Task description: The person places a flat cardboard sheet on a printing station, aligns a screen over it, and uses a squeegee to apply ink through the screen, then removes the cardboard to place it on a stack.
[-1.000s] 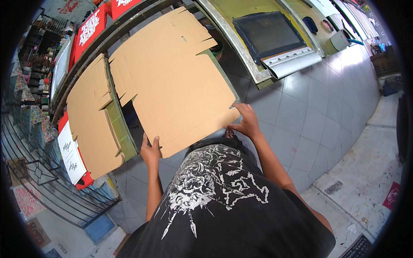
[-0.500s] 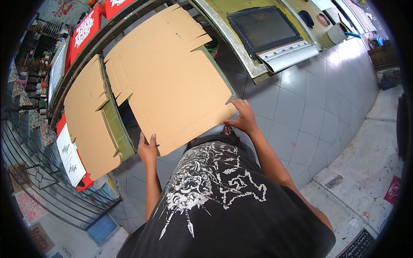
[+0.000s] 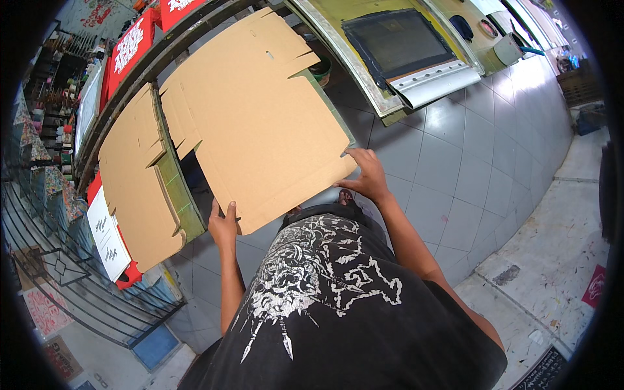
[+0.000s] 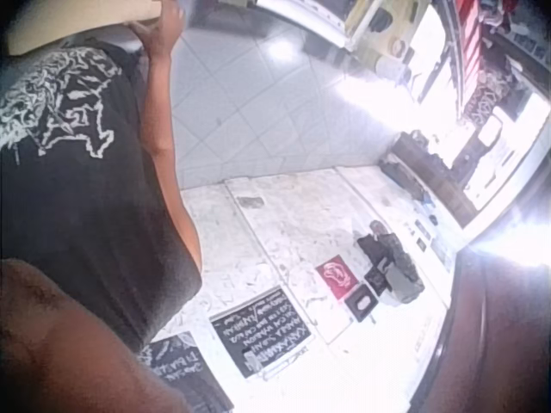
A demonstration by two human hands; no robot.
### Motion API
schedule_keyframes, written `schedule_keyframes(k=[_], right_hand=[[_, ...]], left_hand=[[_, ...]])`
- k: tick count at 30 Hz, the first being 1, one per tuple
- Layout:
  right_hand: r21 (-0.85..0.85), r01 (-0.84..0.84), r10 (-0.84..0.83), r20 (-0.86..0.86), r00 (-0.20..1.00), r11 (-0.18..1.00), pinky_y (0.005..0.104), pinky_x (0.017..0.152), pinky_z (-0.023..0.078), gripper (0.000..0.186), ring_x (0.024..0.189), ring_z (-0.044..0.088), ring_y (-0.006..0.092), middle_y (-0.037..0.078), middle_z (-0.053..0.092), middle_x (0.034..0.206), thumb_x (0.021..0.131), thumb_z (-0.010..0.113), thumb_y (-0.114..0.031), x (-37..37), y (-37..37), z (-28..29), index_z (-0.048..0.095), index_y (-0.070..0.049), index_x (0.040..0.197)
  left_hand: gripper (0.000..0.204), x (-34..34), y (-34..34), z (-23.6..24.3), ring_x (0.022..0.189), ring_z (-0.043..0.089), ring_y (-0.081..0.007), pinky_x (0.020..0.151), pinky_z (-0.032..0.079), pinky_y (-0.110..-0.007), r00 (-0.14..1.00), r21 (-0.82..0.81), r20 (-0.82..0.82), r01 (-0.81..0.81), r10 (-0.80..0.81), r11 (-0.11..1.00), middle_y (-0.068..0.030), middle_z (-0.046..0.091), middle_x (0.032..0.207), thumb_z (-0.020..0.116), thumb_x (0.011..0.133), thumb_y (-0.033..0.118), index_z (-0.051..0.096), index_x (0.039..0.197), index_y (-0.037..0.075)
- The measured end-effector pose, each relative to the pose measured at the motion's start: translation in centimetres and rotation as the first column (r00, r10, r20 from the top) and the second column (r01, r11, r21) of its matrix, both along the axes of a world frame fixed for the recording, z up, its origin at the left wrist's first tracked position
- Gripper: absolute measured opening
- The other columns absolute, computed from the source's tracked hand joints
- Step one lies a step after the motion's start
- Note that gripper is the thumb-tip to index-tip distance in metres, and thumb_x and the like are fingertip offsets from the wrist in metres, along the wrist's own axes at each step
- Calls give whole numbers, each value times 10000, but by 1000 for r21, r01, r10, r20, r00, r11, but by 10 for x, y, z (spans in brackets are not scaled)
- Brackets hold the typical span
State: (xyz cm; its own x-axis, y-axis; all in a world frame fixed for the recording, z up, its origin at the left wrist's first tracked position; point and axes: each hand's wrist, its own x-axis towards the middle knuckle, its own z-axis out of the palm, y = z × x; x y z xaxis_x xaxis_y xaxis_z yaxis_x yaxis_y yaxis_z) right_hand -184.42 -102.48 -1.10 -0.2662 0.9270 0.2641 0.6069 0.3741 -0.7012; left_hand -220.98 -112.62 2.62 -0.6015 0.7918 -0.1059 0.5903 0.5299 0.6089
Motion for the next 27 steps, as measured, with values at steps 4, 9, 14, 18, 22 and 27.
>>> schedule_keyframes(k=[4, 9, 14, 18, 22, 27], right_hand=[[-11, 4, -4, 1, 1000, 1000, 408, 880, 427, 787, 1022, 548, 313, 125, 613, 1111, 528, 837, -460, -1, 0, 2, 579, -70, 1162], [-16, 5, -4, 19, 1000, 1000, 414, 882, 426, 784, 1027, 546, 320, 129, 606, 1125, 541, 828, -473, -1, -1, 0, 575, -70, 1164], [0, 2, -2, 28, 1000, 1000, 418, 881, 426, 785, 1033, 545, 326, 129, 602, 1127, 549, 823, -484, -1, -1, -2, 569, -66, 1162], [9, 2, -2, 35, 999, 1000, 417, 881, 427, 778, 1035, 547, 323, 127, 604, 1119, 553, 824, -485, -1, -1, 2, 570, -63, 1155], [-1, 1, -1, 37, 999, 1000, 415, 882, 426, 776, 1028, 550, 316, 121, 608, 1113, 550, 827, -484, -2, 0, 1, 572, -64, 1151], [-2, 0, 0, 66, 998, 1000, 408, 886, 427, 759, 1023, 551, 310, 109, 610, 1111, 548, 832, -472, -3, 0, 0, 576, -68, 1138]], left_hand=[[571, -4, -1, -5, 964, 649, -329, 823, 491, -365, 999, 9, -44, 13, -12, 1000, -232, 653, 1066, 683, 819, 296, 535, 1249, -50], [529, -2, -1, -3, 983, 648, -306, 840, 478, -357, 999, -31, -36, 1, -3, 1000, -225, 645, 1100, 649, 848, 295, 541, 1255, -25], [579, -5, -6, -14, 852, 662, -254, 775, 488, -313, 986, 58, -167, 25, -15, 998, -213, 673, 966, 632, 864, 295, 477, 1306, -45], [732, -21, -22, -26, 711, 584, -108, 668, 474, -232, 955, 25, 292, -66, 56, 997, -91, 598, 744, 683, 832, 205, 307, 1412, -34], [847, -24, -50, -39, 759, 559, -107, 683, 467, -228, 783, 275, 612, -81, -110, 958, -76, 570, 858, 748, 748, 76, 251, 1431, 7], [905, -18, -66, -36, 917, 581, -207, 791, 483, -322, 902, 312, 273, 246, -334, 918, -115, 576, 1035, 840, 602, 45, 341, 1355, 14]])
